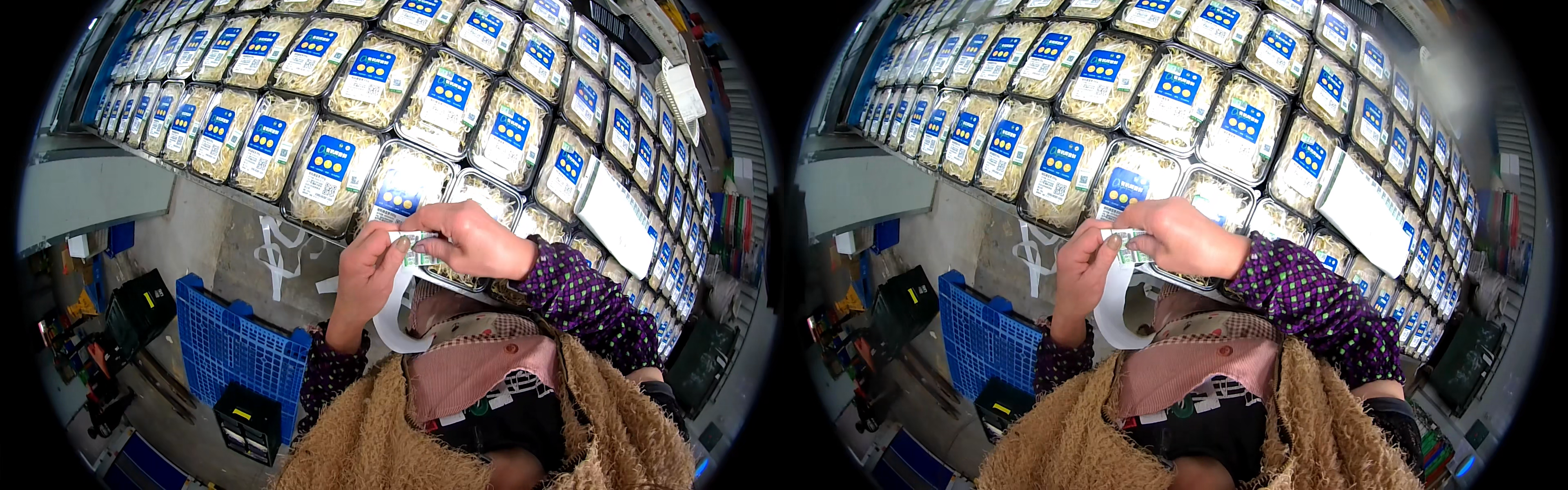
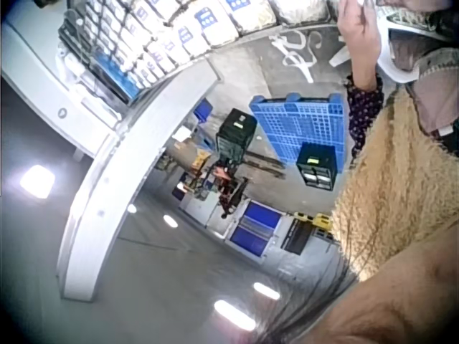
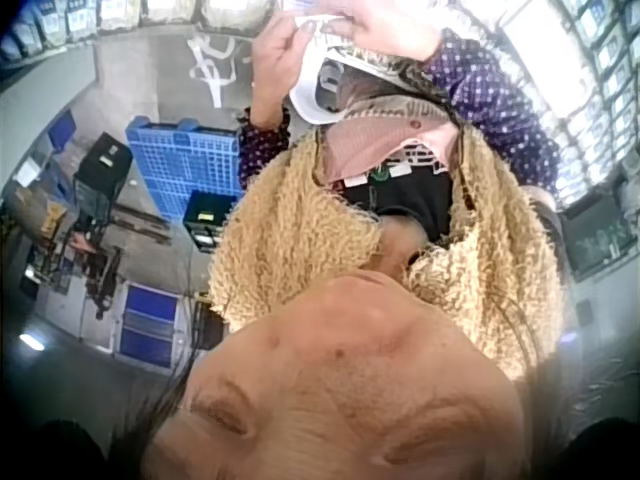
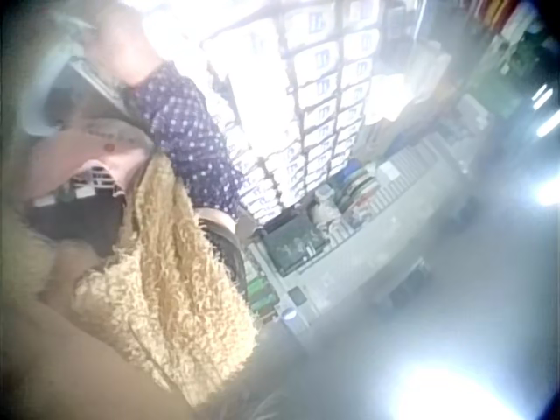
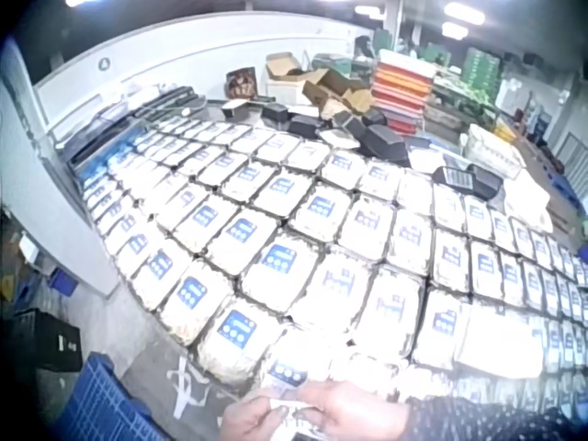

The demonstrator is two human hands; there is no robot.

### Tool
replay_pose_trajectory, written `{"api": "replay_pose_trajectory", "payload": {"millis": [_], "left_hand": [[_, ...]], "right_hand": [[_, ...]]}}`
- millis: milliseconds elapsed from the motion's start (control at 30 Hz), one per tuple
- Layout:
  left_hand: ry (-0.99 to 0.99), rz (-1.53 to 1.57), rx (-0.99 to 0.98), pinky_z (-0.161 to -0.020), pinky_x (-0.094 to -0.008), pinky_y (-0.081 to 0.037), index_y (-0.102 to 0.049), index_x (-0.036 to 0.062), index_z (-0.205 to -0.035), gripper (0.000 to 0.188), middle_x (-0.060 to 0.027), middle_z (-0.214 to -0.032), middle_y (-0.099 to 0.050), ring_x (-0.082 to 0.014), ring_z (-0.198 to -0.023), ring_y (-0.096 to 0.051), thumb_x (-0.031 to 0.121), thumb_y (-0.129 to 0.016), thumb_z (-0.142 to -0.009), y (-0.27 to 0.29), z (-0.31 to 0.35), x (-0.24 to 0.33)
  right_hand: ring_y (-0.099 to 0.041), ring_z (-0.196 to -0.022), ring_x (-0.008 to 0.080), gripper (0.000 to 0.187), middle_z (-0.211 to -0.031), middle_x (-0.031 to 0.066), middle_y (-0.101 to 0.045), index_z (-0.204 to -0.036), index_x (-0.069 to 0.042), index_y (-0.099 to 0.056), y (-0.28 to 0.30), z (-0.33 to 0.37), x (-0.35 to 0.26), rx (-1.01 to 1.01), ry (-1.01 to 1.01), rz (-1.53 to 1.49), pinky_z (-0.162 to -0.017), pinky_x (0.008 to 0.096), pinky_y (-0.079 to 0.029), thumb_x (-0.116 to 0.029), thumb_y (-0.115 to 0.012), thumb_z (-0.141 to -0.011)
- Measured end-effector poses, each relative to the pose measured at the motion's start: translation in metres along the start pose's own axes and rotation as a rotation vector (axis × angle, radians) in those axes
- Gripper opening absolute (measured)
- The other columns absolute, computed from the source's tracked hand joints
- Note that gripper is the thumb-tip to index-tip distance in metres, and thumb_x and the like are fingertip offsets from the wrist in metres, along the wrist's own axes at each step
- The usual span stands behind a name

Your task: The person peels small white stickers from a large sheet and applies them one at a time to the lids of clear plastic food containers filled with sprouts.

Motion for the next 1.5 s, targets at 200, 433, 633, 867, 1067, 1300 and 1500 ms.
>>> {"api": "replay_pose_trajectory", "payload": {"millis": [200,433,633,867,1067,1300,1500], "left_hand": [[0.052,-0.168,-0.092,-0.052,-0.0302,-0.036,-0.052,-0.0030,-0.079,0.016,-0.0067,-0.068,-0.048,-0.0157,-0.056,-0.043,0.007,-0.058,-0.091,0.000,0.019,0.001],[0.359,-0.046,0.011,-0.048,-0.0305,-0.031,-0.046,-0.0034,-0.071,0.034,-0.0041,-0.058,-0.036,-0.0081,-0.058,-0.032,0.017,-0.054,-0.096,-0.001,0.036,-0.023],[0.407,-0.024,-0.006,-0.051,-0.0291,-0.033,-0.051,-0.0039,-0.074,0.035,-0.0035,-0.060,-0.042,-0.0071,-0.060,-0.034,0.022,-0.051,-0.098,0.004,0.048,-0.033],[0.452,-0.089,0.128,-0.050,-0.0300,-0.034,-0.052,-0.0043,-0.071,0.037,-0.0064,-0.056,-0.044,-0.0081,-0.057,-0.034,0.022,-0.053,-0.097,0.012,0.060,-0.047],[0.497,0.203,0.328,-0.049,-0.0234,-0.032,-0.054,-0.0023,-0.067,0.040,0.0060,-0.062,-0.048,-0.0019,-0.060,-0.038,0.023,-0.051,-0.099,0.027,0.066,-0.051],[0.450,0.157,0.291,-0.048,-0.0247,-0.028,-0.046,-0.0009,-0.065,0.041,0.0065,-0.060,-0.041,-0.0024,-0.058,-0.032,0.022,-0.054,-0.098,0.017,0.071,-0.044],[0.434,0.220,0.318,-0.047,-0.0240,-0.026,-0.047,-0.0006,-0.064,0.041,0.0066,-0.059,-0.041,-0.0020,-0.058,-0.032,0.022,-0.056,-0.097,0.020,0.073,-0.039]], "right_hand": [[-0.058,-0.073,0.0343,0.021,-0.079,0.0118,-0.055,-0.090,-0.003,-0.059,-0.022,0.017,-0.007,0.021,0.042,0.306,-0.061,0.0427,-0.047,-0.009,-0.070,-0.073],[-0.061,-0.067,0.0310,0.016,-0.072,0.0111,-0.055,-0.079,-0.003,-0.054,-0.040,0.020,-0.008,0.106,0.055,0.421,-0.055,0.0409,-0.049,-0.010,-0.064,-0.070],[-0.061,-0.072,0.0329,0.020,-0.076,0.0112,-0.058,-0.082,-0.005,-0.057,-0.049,0.018,-0.004,0.012,-0.078,0.257,-0.059,0.0424,-0.048,-0.013,-0.069,-0.069],[-0.061,-0.064,0.0240,0.011,-0.072,0.0082,-0.063,-0.078,-0.005,-0.061,-0.054,0.015,0.010,0.126,-0.169,-0.044,-0.056,0.0373,-0.046,-0.011,-0.069,-0.074],[-0.045,-0.040,0.0085,0.014,-0.055,0.0051,-0.056,-0.075,0.005,-0.065,-0.034,-0.024,0.075,0.714,-0.661,-0.912,-0.038,0.0239,-0.032,-0.008,-0.068,-0.079],[-0.043,-0.037,0.0082,0.013,-0.055,0.0043,-0.056,-0.074,0.004,-0.064,-0.051,-0.040,0.084,0.802,-0.705,-0.861,-0.035,0.0236,-0.030,-0.007,-0.066,-0.082],[-0.045,-0.038,0.0085,0.018,-0.055,0.0040,-0.057,-0.073,0.004,-0.063,-0.056,-0.040,0.086,0.871,-0.713,-0.670,-0.035,0.0247,-0.032,-0.011,-0.069,-0.081]]}}
Point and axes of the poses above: each hand's wrist, its own z-axis away from the middle knuckle, its own y-axis out of the back of the hand, x = y × z, the point moved 4 cm from there along -z, towards the middle knuckle
